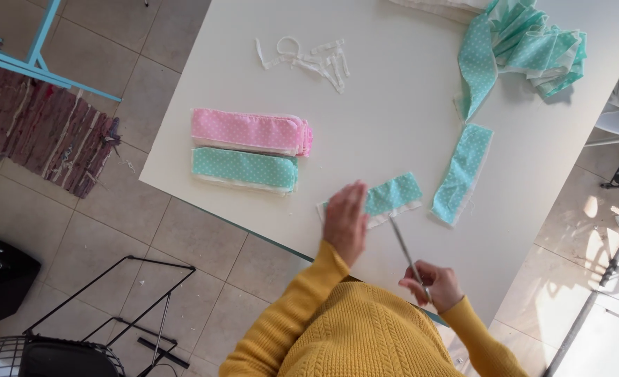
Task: Cutting strips of fabric using scissors on a table.
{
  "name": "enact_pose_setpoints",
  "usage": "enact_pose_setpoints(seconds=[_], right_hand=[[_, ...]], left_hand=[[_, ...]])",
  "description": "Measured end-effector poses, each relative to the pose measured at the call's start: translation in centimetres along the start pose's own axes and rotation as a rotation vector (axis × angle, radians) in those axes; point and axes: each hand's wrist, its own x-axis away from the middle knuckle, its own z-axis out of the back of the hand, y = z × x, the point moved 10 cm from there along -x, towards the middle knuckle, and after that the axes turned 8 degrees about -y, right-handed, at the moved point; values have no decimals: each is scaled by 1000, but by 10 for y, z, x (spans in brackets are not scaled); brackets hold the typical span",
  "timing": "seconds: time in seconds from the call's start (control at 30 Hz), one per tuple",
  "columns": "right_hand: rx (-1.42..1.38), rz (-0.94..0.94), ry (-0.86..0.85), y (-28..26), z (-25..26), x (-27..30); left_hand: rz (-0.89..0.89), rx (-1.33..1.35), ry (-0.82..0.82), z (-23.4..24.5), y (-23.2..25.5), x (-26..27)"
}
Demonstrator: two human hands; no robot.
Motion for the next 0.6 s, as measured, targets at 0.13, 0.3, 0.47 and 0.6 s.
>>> enact_pose_setpoints(seconds=[0.13, 0.3, 0.47, 0.6], right_hand=[[-58, -92, -210, 40, -42, 2], [-100, -143, -390, 35, -85, -4], [-205, -72, -390, 8, -124, -27], [-243, -5, -314, -12, -148, -36]], left_hand=[[316, -125, -30, 50, -65, 50], [629, 359, -118, 19, -113, 110], [766, 712, -183, -8, -115, 101], [828, 875, -261, -13, -117, 90]])
